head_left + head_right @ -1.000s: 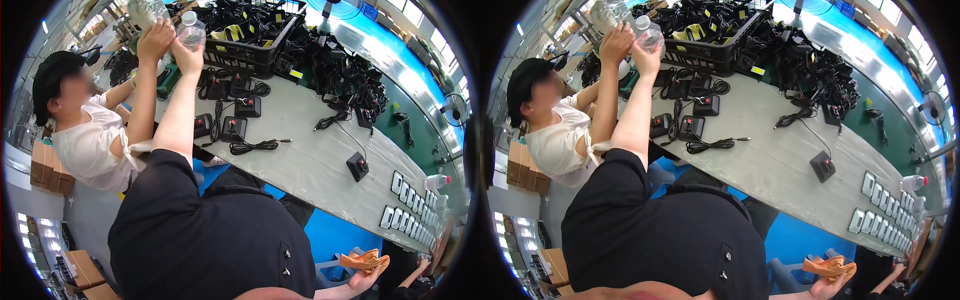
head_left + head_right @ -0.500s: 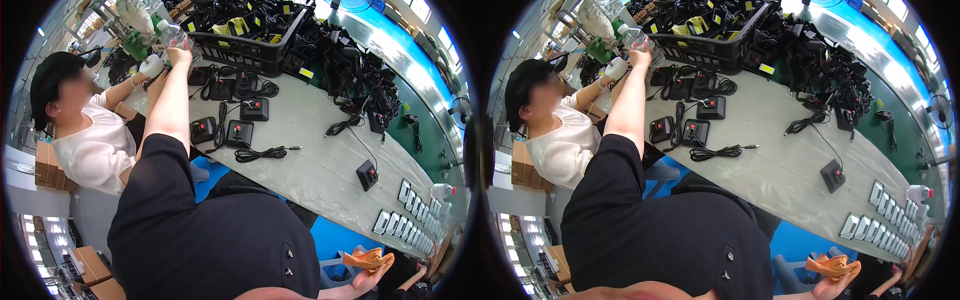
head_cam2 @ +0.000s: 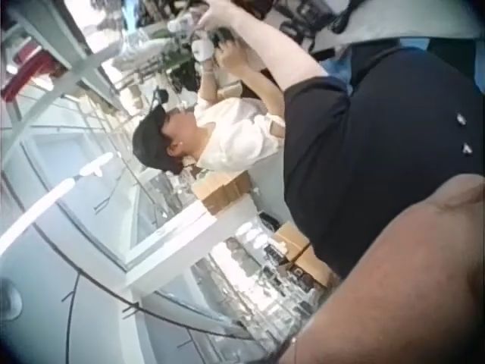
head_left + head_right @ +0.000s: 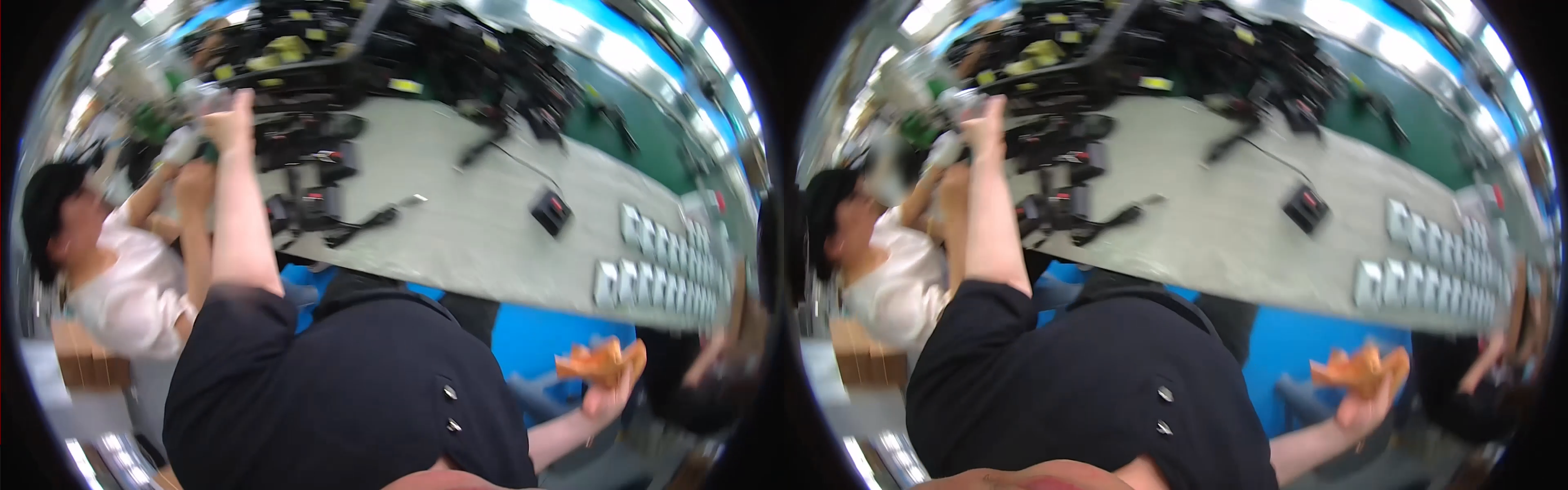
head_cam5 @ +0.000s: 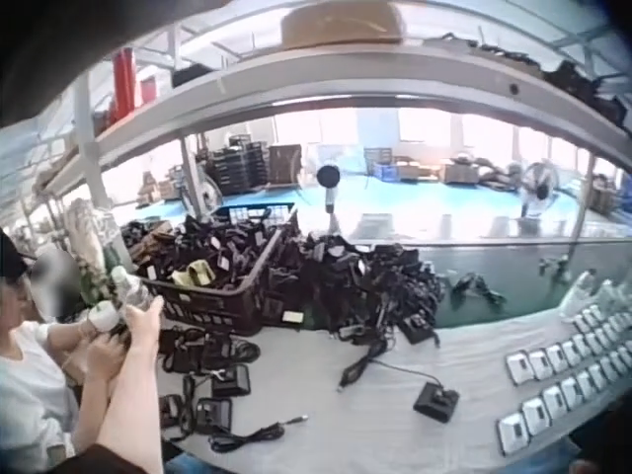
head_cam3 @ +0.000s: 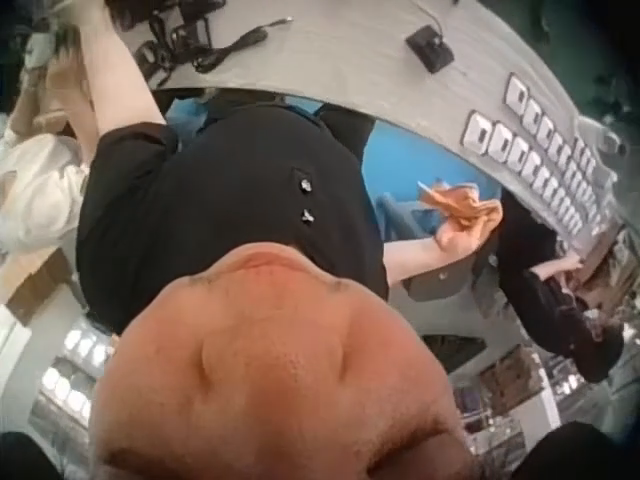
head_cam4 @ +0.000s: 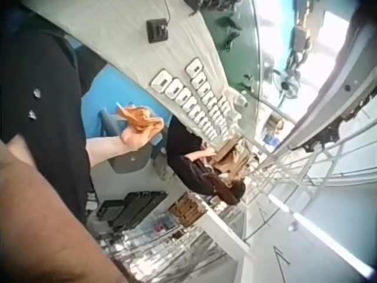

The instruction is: Cleaning and arranging LED light components at an assembly workbench using a cloth.

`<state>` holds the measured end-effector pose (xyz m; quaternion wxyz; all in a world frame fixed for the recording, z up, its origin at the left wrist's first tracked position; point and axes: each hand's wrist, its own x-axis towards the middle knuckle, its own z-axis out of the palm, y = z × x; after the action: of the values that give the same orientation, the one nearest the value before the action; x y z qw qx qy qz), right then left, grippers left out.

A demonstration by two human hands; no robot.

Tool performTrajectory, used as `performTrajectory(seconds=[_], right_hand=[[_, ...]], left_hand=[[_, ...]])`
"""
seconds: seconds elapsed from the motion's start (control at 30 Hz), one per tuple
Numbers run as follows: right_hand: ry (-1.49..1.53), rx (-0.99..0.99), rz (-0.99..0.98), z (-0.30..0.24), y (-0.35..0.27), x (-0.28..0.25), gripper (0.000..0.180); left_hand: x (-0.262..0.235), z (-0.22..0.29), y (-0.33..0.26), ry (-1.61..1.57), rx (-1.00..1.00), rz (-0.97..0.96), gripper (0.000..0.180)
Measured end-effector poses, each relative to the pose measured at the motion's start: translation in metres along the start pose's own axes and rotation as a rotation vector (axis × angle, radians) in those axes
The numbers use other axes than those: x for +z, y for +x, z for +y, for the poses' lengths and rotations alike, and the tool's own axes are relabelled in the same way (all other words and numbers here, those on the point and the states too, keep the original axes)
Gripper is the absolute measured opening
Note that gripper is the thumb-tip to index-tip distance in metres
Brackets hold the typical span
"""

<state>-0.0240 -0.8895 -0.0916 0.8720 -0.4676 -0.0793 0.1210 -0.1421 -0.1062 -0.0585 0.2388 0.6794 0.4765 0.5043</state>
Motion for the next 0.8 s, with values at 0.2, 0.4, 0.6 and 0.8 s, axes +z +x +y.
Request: performTrajectory(seconds=[0.2,0.4,0.6,0.8], right_hand=[[0.002,-0.095,0.259,0.009,0.001,0.024,0.041],[-0.031,-0.115,0.288,0.002,-0.020,0.037,0.039],[0.018,-0.079,0.279,0.007,-0.030,0.027,0.045],[-0.841,-0.542,0.164,0.001,0.020,0.095,0.029]], left_hand=[[0.054,0.213,-0.247,-0.261,0.968,-0.806,0.056],[0.146,0.235,-0.366,0.071,1.437,-1.194,0.080],[0.157,0.259,-0.376,-0.229,0.883,-1.280,0.053],[0.078,0.293,-0.383,-1.189,-0.534,-2.083,0.049]])
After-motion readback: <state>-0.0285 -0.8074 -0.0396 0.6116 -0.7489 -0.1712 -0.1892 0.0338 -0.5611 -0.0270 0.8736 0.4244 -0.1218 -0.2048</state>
